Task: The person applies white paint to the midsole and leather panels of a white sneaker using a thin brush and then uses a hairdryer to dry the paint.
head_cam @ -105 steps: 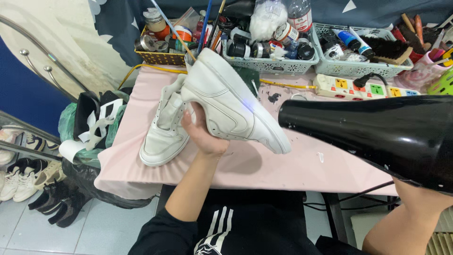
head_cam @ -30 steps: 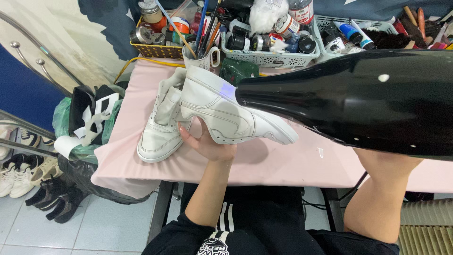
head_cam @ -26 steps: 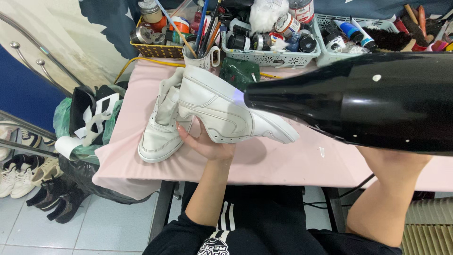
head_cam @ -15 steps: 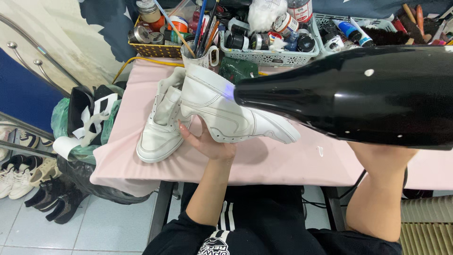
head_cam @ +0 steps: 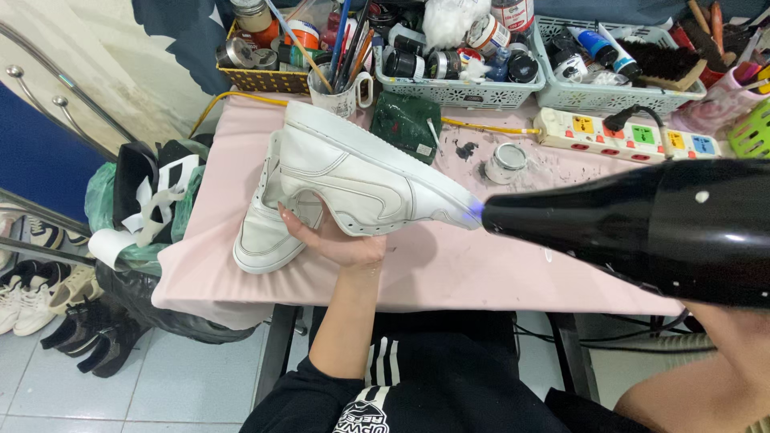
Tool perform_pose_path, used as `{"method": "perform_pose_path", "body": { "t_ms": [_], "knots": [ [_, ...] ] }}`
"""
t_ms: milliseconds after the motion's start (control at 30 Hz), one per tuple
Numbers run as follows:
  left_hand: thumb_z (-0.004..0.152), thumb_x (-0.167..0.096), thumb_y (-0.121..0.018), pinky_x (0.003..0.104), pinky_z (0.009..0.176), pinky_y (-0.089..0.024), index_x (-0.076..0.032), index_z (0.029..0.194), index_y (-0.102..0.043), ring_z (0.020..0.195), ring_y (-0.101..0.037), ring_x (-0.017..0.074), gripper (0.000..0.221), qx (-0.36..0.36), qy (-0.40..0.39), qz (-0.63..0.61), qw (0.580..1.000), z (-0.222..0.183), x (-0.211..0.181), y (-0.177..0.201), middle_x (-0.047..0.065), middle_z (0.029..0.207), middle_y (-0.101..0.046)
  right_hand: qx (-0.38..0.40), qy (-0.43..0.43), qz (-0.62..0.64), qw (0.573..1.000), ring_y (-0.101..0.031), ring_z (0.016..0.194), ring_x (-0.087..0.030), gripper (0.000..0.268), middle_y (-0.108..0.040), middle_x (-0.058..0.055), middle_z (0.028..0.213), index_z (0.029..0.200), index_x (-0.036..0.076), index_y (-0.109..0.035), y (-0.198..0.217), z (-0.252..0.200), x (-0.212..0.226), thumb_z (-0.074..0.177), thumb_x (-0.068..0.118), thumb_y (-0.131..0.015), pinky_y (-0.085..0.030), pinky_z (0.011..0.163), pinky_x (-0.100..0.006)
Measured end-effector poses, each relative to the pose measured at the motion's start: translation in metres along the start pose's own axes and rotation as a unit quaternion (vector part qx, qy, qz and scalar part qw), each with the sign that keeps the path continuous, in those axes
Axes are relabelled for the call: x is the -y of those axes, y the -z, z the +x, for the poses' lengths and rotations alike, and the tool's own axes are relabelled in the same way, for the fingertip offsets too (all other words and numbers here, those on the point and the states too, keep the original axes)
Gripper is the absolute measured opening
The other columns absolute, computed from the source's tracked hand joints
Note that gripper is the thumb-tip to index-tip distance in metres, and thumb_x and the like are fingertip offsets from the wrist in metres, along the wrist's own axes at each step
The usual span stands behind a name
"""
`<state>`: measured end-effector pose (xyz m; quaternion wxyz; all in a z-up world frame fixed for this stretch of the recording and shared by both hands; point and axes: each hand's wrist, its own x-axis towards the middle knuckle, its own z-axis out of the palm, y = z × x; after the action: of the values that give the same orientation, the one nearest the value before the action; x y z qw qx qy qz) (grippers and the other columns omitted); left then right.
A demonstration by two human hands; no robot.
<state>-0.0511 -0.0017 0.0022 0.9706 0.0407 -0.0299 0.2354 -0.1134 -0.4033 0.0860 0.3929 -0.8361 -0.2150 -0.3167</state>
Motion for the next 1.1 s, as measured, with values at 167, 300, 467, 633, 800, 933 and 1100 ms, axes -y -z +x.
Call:
{"method": "perform_pose_path", "body": {
  "t_ms": [167, 300, 467, 633, 800, 933, 1100],
  "knots": [
    [0.078, -0.077, -0.057, 0.049, 0.124, -0.034, -0.018, 0.156, -0.038, 0.148, -0.04, 0.0252, 0.099, -0.003, 0.001, 0.018, 1.0, -0.002, 0.003, -0.004, 0.003, 0.159, -0.04, -0.021, 0.013, -0.027, 0.999, -0.069, 0.115, -0.024, 0.054, -0.067, -0.02, 0.132, 0.138, -0.009, -0.057, 0.003, -0.007, -0.013, 0.094, 0.001, -0.087, -0.057, 0.101, -0.032],
    [0.082, -0.08, -0.05, 0.049, 0.123, -0.034, -0.015, 0.157, -0.037, 0.148, -0.039, 0.028, 0.101, 0.024, -0.002, 0.04, 0.999, -0.006, 0.017, -0.005, 0.006, 0.16, -0.04, -0.028, 0.043, -0.043, 0.998, -0.069, 0.114, -0.025, 0.051, -0.068, -0.02, 0.131, 0.138, -0.009, -0.058, -0.01, 0.017, -0.011, 0.096, 0.0, -0.086, -0.056, 0.101, -0.032],
    [0.086, -0.08, -0.043, 0.051, 0.122, -0.033, -0.013, 0.158, -0.036, 0.149, -0.037, 0.0289, 0.099, 0.046, 0.065, 0.008, 0.997, -0.008, 0.023, -0.002, 0.006, 0.16, -0.039, -0.038, 0.189, -0.053, 0.98, -0.068, 0.117, -0.028, 0.053, -0.067, -0.022, 0.136, 0.142, -0.009, -0.055, -0.045, 0.078, 0.006, 0.097, -0.003, -0.084, -0.056, 0.103, -0.035],
    [0.091, -0.071, -0.047, 0.052, 0.124, -0.032, -0.014, 0.159, -0.036, 0.151, -0.036, 0.0314, 0.089, 0.038, 0.022, 0.006, 0.999, 0.008, 0.013, 0.0, 0.007, 0.163, -0.038, -0.014, 0.203, -0.06, 0.977, -0.07, 0.115, -0.032, 0.064, -0.067, -0.024, 0.131, 0.142, -0.009, -0.055, -0.044, 0.084, 0.015, 0.088, -0.005, -0.089, -0.058, 0.103, -0.038],
    [0.089, -0.066, -0.054, 0.056, 0.123, -0.032, -0.017, 0.157, -0.037, 0.15, -0.038, 0.0321, 0.086, 0.013, -0.014, -0.018, 1.0, 0.022, -0.004, 0.01, 0.008, 0.162, -0.039, -0.021, 0.071, 0.013, 0.997, -0.069, 0.112, -0.023, 0.06, -0.066, -0.018, 0.129, 0.138, -0.008, -0.056, -0.022, 0.031, -0.021, 0.09, 0.0, -0.089, -0.059, 0.102, -0.032],
    [0.089, -0.065, -0.053, 0.055, 0.124, -0.034, -0.02, 0.157, -0.037, 0.151, -0.037, 0.0306, 0.083, 0.042, -0.032, -0.032, 0.998, 0.03, -0.009, 0.014, 0.006, 0.163, -0.039, -0.041, 0.036, -0.03, 0.998, -0.066, 0.109, -0.023, 0.055, -0.063, -0.02, 0.128, 0.135, -0.008, -0.053, -0.006, -0.013, -0.055, 0.091, -0.002, -0.084, -0.057, 0.099, -0.031],
    [0.089, -0.064, -0.052, 0.056, 0.121, -0.037, -0.016, 0.154, -0.04, 0.148, -0.039, 0.0334, 0.082, 0.015, -0.025, -0.06, 0.998, 0.032, -0.009, 0.012, 0.01, 0.16, -0.041, -0.107, -0.041, 0.013, 0.993, -0.066, 0.092, -0.022, 0.05, -0.064, -0.019, 0.114, 0.134, -0.011, -0.05, -0.023, -0.031, -0.072, 0.097, -0.004, -0.082, -0.056, 0.082, -0.031]
  ]
}}
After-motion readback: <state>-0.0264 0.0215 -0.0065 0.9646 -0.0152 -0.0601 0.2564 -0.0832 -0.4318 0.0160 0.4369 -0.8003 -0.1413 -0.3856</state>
